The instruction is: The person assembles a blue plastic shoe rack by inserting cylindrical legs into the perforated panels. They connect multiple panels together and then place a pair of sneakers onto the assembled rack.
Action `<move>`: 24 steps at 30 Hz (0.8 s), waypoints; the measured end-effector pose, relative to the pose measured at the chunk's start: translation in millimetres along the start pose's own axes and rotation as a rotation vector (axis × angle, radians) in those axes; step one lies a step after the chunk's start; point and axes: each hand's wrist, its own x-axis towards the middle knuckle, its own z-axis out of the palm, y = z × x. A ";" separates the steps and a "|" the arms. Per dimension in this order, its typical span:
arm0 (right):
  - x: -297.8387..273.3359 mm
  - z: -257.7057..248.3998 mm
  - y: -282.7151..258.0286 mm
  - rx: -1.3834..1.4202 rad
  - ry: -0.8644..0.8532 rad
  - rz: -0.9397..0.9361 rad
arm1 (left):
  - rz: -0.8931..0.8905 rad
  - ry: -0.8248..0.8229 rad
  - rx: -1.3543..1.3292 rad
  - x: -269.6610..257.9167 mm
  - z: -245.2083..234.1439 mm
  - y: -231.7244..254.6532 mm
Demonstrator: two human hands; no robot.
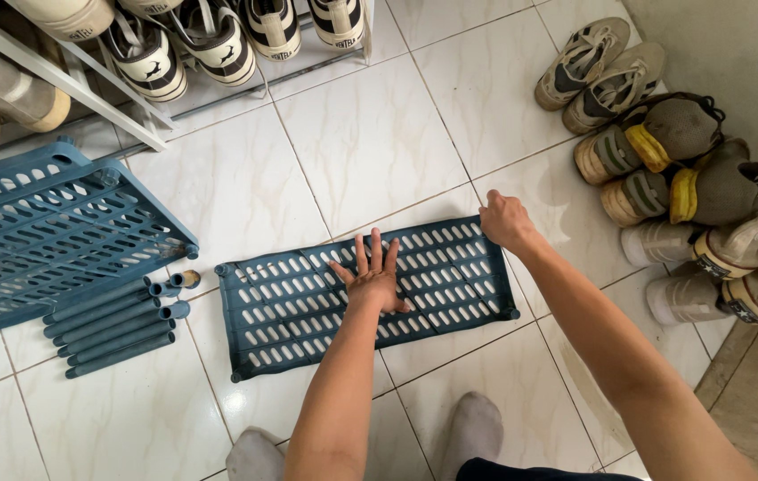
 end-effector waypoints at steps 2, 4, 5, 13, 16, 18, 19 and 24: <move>-4.6 -1.8 -1.8 -0.053 -0.006 -0.057 | 0.000 0.003 -0.002 0.0 1.0 -0.8; -8.7 -7.2 -1.9 -0.062 -0.016 -0.119 | 0.003 -0.007 0.003 0.5 1.0 -0.7; -10.0 -10.4 -3.2 -0.066 -0.021 -0.153 | 0.002 -0.010 0.005 0.6 0.7 -0.9; -23.5 -26.7 -19.6 -0.030 0.005 0.087 | -0.003 0.007 -0.009 0.1 0.1 0.5; -23.9 -19.5 -17.7 -0.070 0.025 0.149 | -0.005 -0.002 -0.002 -0.2 0.1 1.0; -19.1 -12.5 -12.6 -0.058 0.017 0.141 | -0.010 -0.010 0.004 -0.7 -0.7 0.7; -14.6 -9.5 -9.6 -0.032 0.020 0.122 | -0.012 -0.013 0.005 -0.6 -1.3 1.2; 1.1 4.2 -0.1 0.056 0.055 0.110 | -0.016 -0.014 0.007 -1.0 -2.9 2.1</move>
